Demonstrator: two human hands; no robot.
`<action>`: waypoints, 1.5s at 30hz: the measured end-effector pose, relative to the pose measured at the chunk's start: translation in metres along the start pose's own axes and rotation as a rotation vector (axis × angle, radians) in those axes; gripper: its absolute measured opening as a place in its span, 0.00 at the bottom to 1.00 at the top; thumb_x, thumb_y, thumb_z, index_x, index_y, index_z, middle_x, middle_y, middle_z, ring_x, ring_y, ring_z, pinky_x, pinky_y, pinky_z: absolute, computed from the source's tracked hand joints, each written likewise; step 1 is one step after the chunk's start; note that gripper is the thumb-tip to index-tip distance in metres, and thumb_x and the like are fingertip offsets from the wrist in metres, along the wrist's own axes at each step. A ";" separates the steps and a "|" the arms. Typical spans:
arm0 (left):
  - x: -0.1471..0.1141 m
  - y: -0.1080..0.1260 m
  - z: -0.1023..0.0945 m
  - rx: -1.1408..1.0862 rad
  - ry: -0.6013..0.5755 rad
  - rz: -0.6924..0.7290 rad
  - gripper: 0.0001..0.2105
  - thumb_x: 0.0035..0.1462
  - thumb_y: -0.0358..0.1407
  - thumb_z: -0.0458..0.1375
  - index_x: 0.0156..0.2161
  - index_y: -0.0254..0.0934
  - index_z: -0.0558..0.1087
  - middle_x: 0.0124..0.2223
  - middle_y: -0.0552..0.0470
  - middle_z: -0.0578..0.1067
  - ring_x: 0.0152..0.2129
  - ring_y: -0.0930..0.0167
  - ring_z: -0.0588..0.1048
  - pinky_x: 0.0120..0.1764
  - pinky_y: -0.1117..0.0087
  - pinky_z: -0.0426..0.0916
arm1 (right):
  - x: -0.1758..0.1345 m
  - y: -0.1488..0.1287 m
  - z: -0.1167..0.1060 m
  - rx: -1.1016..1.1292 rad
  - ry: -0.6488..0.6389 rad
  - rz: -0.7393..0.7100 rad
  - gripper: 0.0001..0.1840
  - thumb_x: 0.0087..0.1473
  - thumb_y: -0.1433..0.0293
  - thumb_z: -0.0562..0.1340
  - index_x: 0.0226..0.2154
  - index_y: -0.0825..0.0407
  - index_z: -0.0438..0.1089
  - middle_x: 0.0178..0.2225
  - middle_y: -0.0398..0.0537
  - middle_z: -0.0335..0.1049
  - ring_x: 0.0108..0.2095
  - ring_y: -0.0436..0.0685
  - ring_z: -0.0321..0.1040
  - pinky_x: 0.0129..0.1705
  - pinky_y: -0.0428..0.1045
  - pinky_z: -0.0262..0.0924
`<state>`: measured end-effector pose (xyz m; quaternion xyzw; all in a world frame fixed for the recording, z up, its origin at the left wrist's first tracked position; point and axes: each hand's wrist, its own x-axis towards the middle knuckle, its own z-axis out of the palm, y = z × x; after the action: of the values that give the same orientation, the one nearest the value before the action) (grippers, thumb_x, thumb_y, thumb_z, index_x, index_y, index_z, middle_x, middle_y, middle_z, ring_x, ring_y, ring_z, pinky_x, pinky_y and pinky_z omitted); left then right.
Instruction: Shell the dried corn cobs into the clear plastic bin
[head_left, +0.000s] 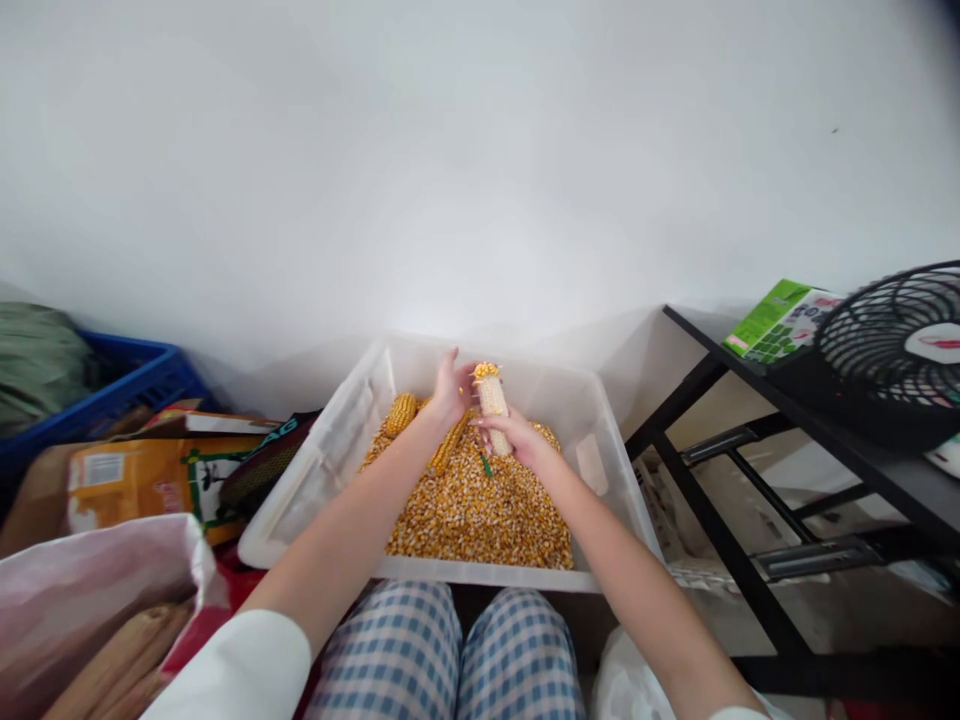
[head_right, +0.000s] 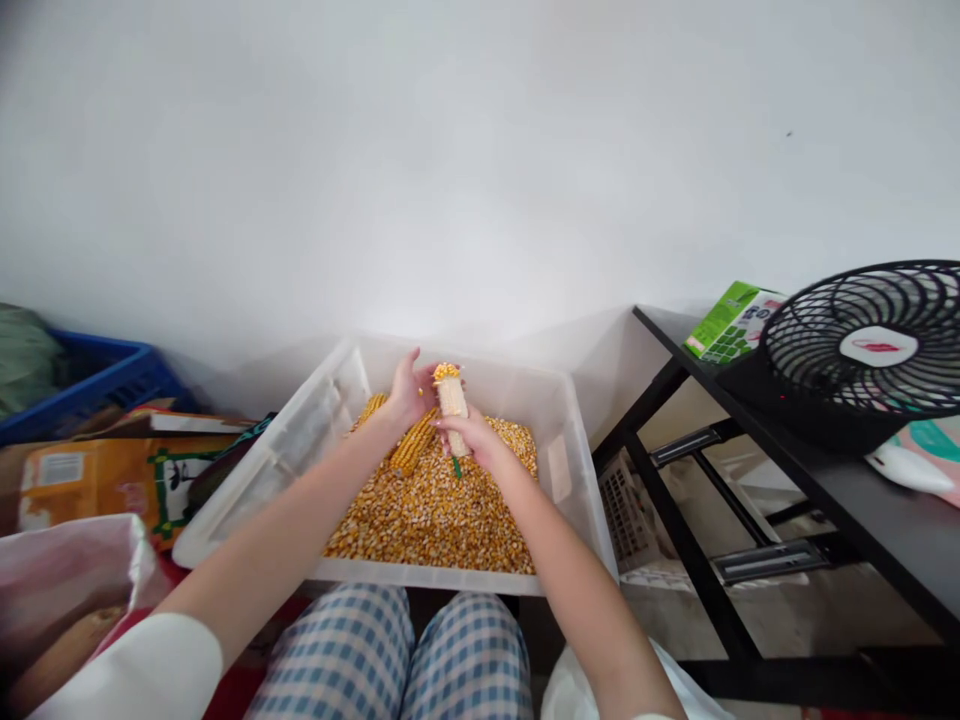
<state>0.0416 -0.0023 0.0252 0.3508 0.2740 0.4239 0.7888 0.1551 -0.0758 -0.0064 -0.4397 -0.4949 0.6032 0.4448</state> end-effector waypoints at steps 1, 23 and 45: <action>0.000 0.002 0.000 -0.032 -0.011 -0.038 0.27 0.48 0.55 0.42 0.33 0.32 0.71 0.25 0.45 0.73 0.23 0.66 0.72 0.27 0.66 0.65 | 0.000 0.001 -0.001 -0.081 0.028 -0.021 0.20 0.39 0.67 0.61 0.39 0.51 0.59 0.18 0.36 0.59 0.14 0.47 0.55 0.17 0.44 0.55; -0.005 -0.024 0.009 0.545 -0.060 0.164 0.21 0.46 0.51 0.54 0.34 0.33 0.69 0.23 0.51 0.69 0.18 0.73 0.67 0.23 0.73 0.60 | 0.001 -0.003 -0.007 0.161 0.055 -0.026 0.13 0.42 0.69 0.58 0.35 0.51 0.61 0.21 0.39 0.64 0.19 0.49 0.61 0.20 0.45 0.57; -0.022 -0.052 0.029 1.149 -0.077 0.423 0.08 0.40 0.36 0.59 0.29 0.37 0.69 0.23 0.51 0.71 0.21 0.67 0.71 0.26 0.72 0.60 | -0.017 -0.037 -0.047 -1.186 0.612 -0.437 0.20 0.55 0.57 0.46 0.29 0.53 0.65 0.20 0.45 0.64 0.23 0.51 0.60 0.27 0.45 0.46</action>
<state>0.0771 -0.0512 0.0047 0.7817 0.3546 0.3428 0.3816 0.2086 -0.0784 0.0258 -0.6486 -0.6701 -0.0223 0.3602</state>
